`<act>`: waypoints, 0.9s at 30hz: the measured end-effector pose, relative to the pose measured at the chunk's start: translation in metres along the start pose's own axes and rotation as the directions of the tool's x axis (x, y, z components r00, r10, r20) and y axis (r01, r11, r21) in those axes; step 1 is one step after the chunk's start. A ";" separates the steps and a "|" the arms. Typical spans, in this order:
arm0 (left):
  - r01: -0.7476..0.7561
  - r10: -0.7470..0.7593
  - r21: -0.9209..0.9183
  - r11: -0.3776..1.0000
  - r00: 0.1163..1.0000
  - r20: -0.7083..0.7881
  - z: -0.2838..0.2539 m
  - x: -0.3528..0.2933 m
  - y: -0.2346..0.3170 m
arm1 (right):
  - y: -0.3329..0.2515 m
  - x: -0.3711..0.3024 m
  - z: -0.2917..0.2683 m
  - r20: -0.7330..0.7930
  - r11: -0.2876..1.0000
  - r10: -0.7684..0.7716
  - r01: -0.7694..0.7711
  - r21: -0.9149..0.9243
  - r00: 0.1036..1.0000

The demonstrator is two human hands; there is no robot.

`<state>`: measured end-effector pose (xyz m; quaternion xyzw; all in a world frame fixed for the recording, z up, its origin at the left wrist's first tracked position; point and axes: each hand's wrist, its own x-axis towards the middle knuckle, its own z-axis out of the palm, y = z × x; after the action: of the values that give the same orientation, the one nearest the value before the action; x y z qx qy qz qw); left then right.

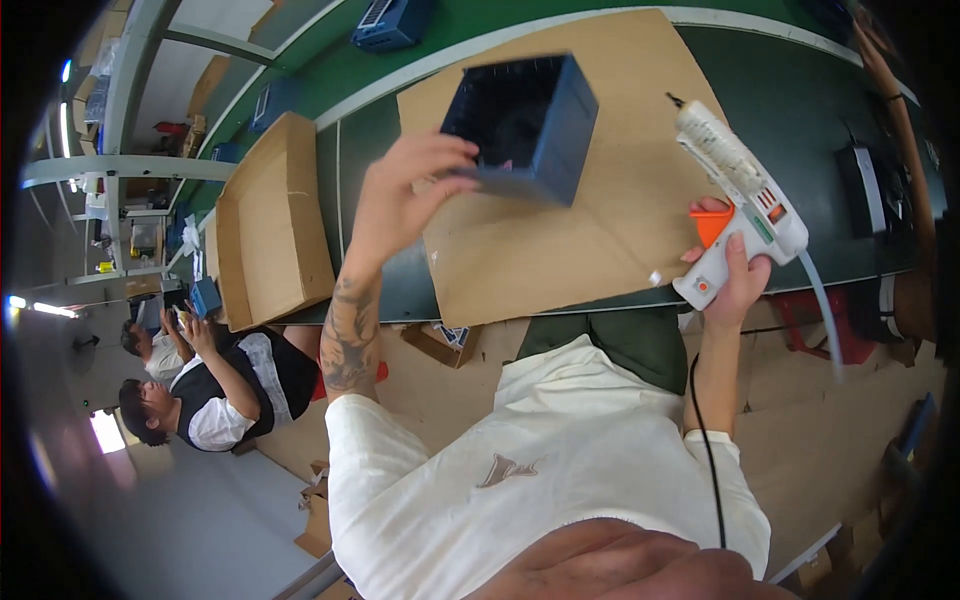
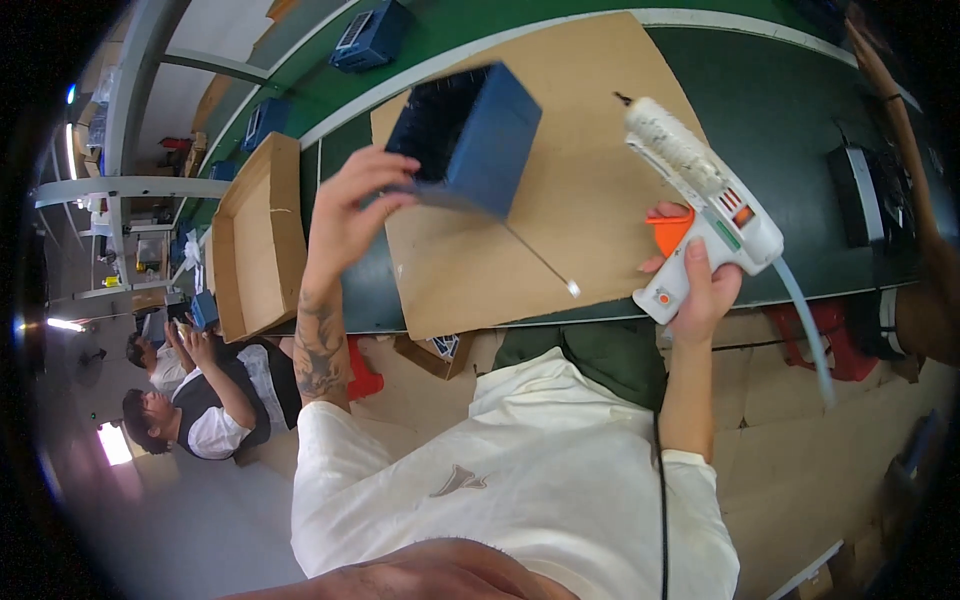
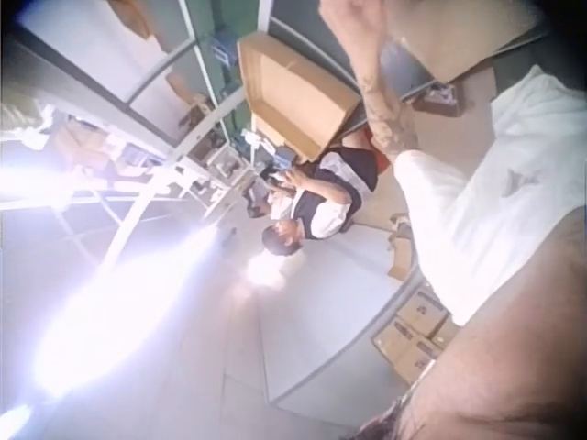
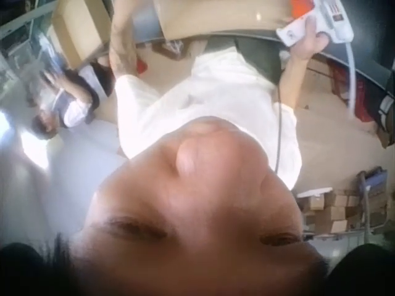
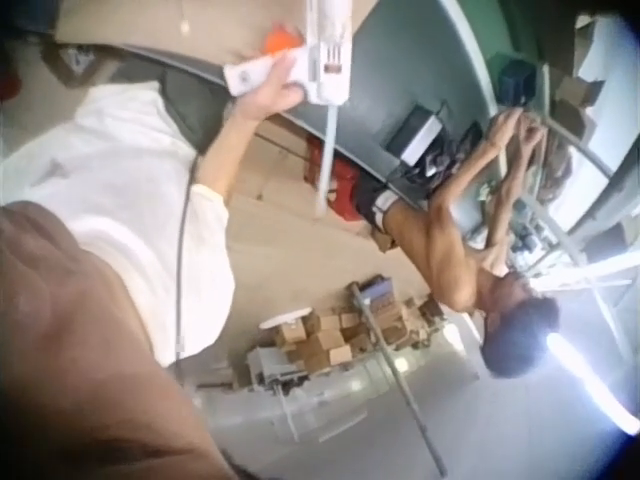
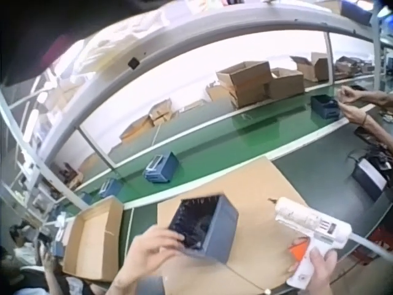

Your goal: Assembling a solar-powered electronic device using a hot glue gun to secure components.

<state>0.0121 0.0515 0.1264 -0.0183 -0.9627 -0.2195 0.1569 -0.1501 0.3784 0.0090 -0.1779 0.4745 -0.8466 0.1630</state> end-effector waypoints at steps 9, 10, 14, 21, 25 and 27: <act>0.013 -0.015 -0.007 1.000 0.954 -0.300 0.078 0.205 -0.082 | 0.015 0.004 -0.001 -0.345 0.993 -0.080 0.106 0.056 0.935; -0.089 0.117 0.097 0.991 0.937 -0.330 0.095 0.232 -0.092 | 0.016 0.003 -0.001 -0.368 0.993 -0.077 0.104 0.055 0.927; -0.097 0.100 0.023 0.995 0.950 -0.296 0.153 0.318 -0.116 | 0.020 -0.003 0.003 -0.363 0.999 -0.034 0.044 0.020 0.931; -0.021 0.024 0.014 1.000 0.945 -0.327 0.231 0.381 -0.143 | 0.016 -0.013 -0.002 -0.408 0.994 -0.089 0.053 -0.097 0.909; -0.196 0.225 0.112 0.974 0.795 -0.564 0.188 0.326 -0.136 | 0.012 -0.015 -0.008 -0.401 0.981 -0.069 -0.011 -0.193 0.913; -0.194 0.293 0.227 0.954 0.762 -0.578 0.126 0.281 -0.162 | 0.010 -0.013 -0.009 -0.385 0.982 -0.077 0.004 -0.188 0.920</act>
<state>-0.3088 -0.0500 0.0391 -0.0602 -0.8648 -0.1168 0.4846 -0.1418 0.3856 -0.0060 -0.0298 0.5696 -0.8208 0.0307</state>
